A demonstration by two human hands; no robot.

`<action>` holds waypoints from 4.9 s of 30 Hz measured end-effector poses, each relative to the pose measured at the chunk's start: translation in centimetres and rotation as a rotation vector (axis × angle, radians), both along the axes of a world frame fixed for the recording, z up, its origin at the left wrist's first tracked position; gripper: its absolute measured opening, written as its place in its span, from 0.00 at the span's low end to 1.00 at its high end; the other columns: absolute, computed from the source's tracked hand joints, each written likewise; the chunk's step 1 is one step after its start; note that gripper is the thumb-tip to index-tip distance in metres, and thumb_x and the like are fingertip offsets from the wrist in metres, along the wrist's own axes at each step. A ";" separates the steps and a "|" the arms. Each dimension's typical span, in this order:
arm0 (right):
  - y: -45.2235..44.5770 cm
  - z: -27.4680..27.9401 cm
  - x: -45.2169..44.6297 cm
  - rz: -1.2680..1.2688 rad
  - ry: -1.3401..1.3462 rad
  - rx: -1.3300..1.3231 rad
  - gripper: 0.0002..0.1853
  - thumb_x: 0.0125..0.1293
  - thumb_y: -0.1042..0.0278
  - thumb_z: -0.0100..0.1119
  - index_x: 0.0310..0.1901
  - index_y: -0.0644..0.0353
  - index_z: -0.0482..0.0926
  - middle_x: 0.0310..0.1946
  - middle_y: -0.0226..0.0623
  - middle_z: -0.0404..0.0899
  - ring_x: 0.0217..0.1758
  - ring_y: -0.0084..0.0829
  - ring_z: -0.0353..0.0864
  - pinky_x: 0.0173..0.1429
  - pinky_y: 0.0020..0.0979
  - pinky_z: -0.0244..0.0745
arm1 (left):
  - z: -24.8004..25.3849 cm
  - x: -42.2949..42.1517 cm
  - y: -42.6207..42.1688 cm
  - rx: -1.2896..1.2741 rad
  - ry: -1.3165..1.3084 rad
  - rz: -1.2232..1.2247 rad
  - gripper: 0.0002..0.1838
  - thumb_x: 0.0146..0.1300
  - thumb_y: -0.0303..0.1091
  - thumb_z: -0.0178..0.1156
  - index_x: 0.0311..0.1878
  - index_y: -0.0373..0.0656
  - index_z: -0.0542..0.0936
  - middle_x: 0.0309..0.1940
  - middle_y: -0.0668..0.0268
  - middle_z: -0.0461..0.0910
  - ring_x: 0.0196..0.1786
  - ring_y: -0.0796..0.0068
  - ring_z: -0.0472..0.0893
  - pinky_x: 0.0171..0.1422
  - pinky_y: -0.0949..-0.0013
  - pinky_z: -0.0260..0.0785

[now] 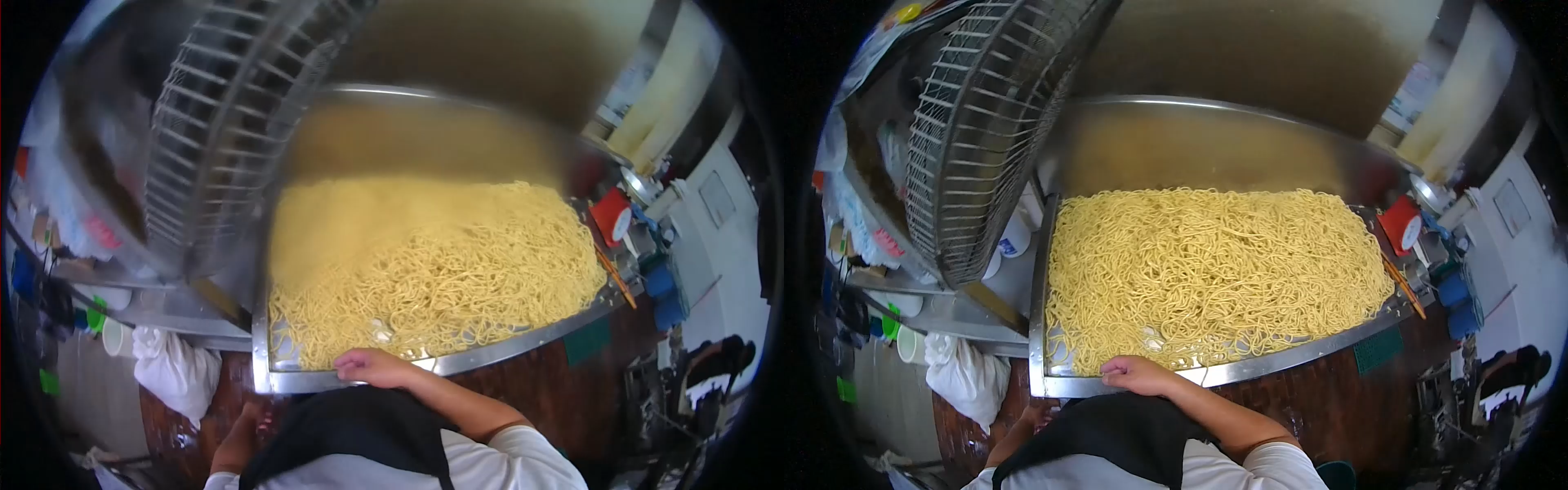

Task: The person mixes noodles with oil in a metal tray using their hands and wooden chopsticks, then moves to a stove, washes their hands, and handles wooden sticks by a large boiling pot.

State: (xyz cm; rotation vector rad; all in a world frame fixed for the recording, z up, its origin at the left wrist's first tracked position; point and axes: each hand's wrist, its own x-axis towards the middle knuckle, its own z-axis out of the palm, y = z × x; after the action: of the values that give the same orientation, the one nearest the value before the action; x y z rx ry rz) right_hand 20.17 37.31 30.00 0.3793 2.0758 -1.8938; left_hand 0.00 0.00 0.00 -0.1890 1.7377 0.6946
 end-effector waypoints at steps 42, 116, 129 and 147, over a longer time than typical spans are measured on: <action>2.3 0.2 4.3 -0.088 0.045 0.136 0.25 0.64 0.53 0.56 0.55 0.63 0.73 0.47 0.39 0.78 0.51 0.28 0.75 0.56 0.29 0.69 | -3.2 -1.5 5.7 -0.007 -0.244 -0.036 0.14 0.62 0.44 0.48 0.37 0.48 0.80 0.28 0.59 0.80 0.31 0.58 0.80 0.35 0.52 0.70; 69.5 -1.5 119.7 -1.386 -0.179 -0.074 0.13 0.61 0.67 0.60 0.45 0.65 0.77 0.33 0.29 0.78 0.35 0.18 0.73 0.41 0.22 0.70 | 32.5 83.9 119.7 0.571 1.327 -1.081 0.12 0.52 0.34 0.51 0.32 0.34 0.76 0.31 0.43 0.77 0.38 0.43 0.76 0.46 0.49 0.67; 99.0 3.9 111.5 -0.977 -0.044 -0.211 0.27 0.66 0.54 0.54 0.61 0.60 0.66 0.44 0.37 0.78 0.39 0.24 0.77 0.42 0.25 0.71 | 39.8 98.7 133.5 0.584 1.288 -1.380 0.11 0.51 0.36 0.55 0.23 0.38 0.79 0.25 0.50 0.78 0.31 0.49 0.79 0.37 0.51 0.69; 128.5 3.9 141.4 -1.286 -0.092 -0.268 0.22 0.59 0.62 0.58 0.53 0.63 0.70 0.37 0.35 0.78 0.32 0.24 0.77 0.35 0.26 0.73 | 34.3 132.9 165.6 0.763 -0.066 -0.875 0.42 0.51 0.53 0.64 0.63 0.36 0.64 0.47 0.55 0.76 0.46 0.62 0.78 0.48 0.62 0.72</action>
State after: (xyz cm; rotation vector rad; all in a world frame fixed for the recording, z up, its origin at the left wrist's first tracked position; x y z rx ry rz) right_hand 161.57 165.82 33.85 2.0176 1.4949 -2.5768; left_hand 132.88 165.57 34.29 1.0003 1.1980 0.6140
